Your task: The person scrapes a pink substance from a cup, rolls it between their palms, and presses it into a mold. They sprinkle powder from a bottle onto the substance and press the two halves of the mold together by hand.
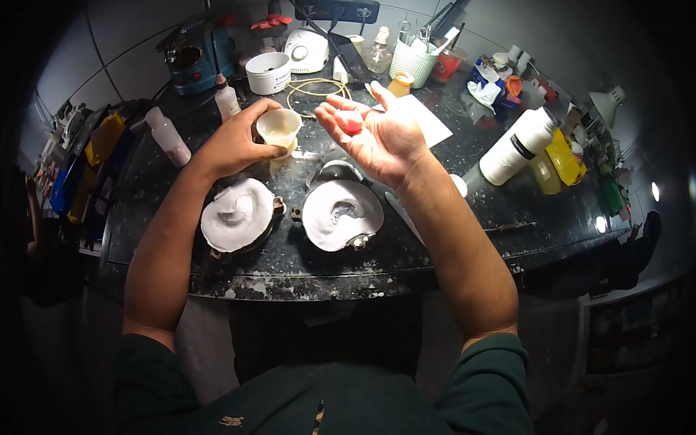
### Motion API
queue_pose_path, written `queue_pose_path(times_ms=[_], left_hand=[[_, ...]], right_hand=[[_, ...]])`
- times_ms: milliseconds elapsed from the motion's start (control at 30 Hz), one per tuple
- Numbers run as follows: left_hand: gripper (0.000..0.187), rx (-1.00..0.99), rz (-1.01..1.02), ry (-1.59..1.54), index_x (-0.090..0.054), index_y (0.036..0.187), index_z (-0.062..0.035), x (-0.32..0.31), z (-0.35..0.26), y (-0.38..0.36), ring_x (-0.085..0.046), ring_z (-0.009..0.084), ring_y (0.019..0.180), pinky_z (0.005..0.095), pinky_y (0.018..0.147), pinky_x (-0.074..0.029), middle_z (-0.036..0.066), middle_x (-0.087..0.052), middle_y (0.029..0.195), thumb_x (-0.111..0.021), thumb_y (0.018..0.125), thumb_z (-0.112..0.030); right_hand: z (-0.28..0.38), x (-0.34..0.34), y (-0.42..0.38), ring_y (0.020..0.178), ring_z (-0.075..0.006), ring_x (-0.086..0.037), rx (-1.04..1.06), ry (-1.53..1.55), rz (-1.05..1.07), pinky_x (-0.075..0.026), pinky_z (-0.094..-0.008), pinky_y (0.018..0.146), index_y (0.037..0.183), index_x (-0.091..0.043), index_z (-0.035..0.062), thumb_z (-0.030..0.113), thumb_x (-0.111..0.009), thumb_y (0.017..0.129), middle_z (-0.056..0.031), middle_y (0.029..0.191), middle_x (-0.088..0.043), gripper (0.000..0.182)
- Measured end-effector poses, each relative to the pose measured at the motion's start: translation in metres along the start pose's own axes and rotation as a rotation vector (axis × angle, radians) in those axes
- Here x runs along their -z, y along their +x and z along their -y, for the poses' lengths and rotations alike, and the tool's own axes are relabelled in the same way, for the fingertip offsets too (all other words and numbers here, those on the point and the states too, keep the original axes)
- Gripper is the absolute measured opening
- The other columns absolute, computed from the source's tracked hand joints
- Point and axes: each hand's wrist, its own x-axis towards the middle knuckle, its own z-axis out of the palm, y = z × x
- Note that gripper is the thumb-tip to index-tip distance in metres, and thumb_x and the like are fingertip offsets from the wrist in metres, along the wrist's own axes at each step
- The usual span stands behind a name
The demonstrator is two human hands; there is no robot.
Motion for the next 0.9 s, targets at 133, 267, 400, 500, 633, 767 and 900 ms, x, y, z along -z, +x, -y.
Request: queue_pose_path(times_ms=[133,267,400,500,633,767,900], left_hand=[[0.063,-0.039,0.182,-0.119,-0.053,0.129,-0.0058,0.003,-0.007,0.000,-0.059,0.0144,0.109,0.0291,0.096,-0.048,0.006,-0.063,0.116,-0.083,0.074,-0.008],[0.072,-0.041,0.220,-0.183,-0.052,0.135,-0.0049,-0.001,-0.011,-0.002,-0.056,0.0155,0.119,0.0295,0.102,-0.046,0.007,-0.063,0.124,-0.087,0.072,-0.008],[0.088,-0.007,0.189,-0.191,-0.043,0.145,-0.0040,-0.002,-0.005,-0.002,-0.056,0.0178,0.123,0.0315,0.105,-0.045,0.012,-0.061,0.129,-0.088,0.070,-0.008],[0.092,0.000,0.212,-0.172,-0.041,0.147,-0.0050,-0.001,-0.010,-0.002,-0.056,0.0184,0.123,0.0318,0.104,-0.046,0.014,-0.060,0.132,-0.089,0.070,-0.010],[0.095,-0.011,0.242,-0.103,-0.041,0.148,-0.0073,0.001,-0.016,-0.002,-0.057,0.0208,0.124,0.0342,0.105,-0.046,0.016,-0.060,0.134,-0.091,0.068,-0.015],[0.102,-0.013,0.118,0.055,-0.042,0.150,-0.0096,0.007,-0.028,-0.007,-0.057,0.0270,0.125,0.0387,0.106,-0.046,0.018,-0.060,0.135,-0.093,0.066,-0.036],[0.061,-0.144,-0.264,0.154,-0.064,0.125,-0.0067,0.022,-0.054,-0.008,-0.062,0.0228,0.112,0.0368,0.098,-0.048,0.013,-0.067,0.121,-0.080,0.084,-0.049]], right_hand=[[-0.014,-0.024,0.000,0.126,-0.0416,-0.054,0.081,-0.102,-0.031,-0.048,-0.0489,0.110,0.142,-0.034,-0.0137,0.048,-0.029,0.109,-0.0327,0.140,-0.044,0.070],[-0.027,-0.043,0.021,0.134,-0.0371,-0.048,0.286,-0.450,-0.153,-0.044,-0.0446,0.114,0.147,-0.029,-0.0154,0.050,-0.029,0.108,-0.0333,0.147,-0.039,0.076],[-0.041,-0.048,0.038,0.133,-0.0347,-0.049,0.381,-0.548,-0.166,-0.038,-0.0428,0.117,0.144,-0.036,-0.0119,0.049,-0.031,0.108,-0.0284,0.146,-0.044,0.071],[-0.045,-0.043,0.034,0.129,-0.0324,-0.053,0.484,-0.653,-0.162,-0.034,-0.0414,0.118,0.141,-0.041,-0.0073,0.044,-0.034,0.109,-0.0237,0.140,-0.051,0.062],[-0.055,-0.056,-0.038,0.078,-0.0150,-0.055,0.885,-0.784,-0.303,-0.047,-0.0360,0.090,0.115,-0.062,0.0000,0.029,-0.054,0.103,0.0010,0.079,-0.050,0.032],[-0.086,-0.018,-0.162,0.050,-0.0078,-0.022,0.964,-0.943,-0.230,-0.028,-0.0270,0.054,0.074,-0.035,0.0166,0.029,-0.044,0.108,0.0062,0.060,-0.022,0.037],[-0.174,0.094,-0.271,0.063,-0.0146,-0.046,1.145,-1.813,-0.816,-0.043,-0.0295,0.060,0.099,-0.049,0.0025,0.027,-0.043,0.108,-0.0075,0.078,-0.048,0.027]])
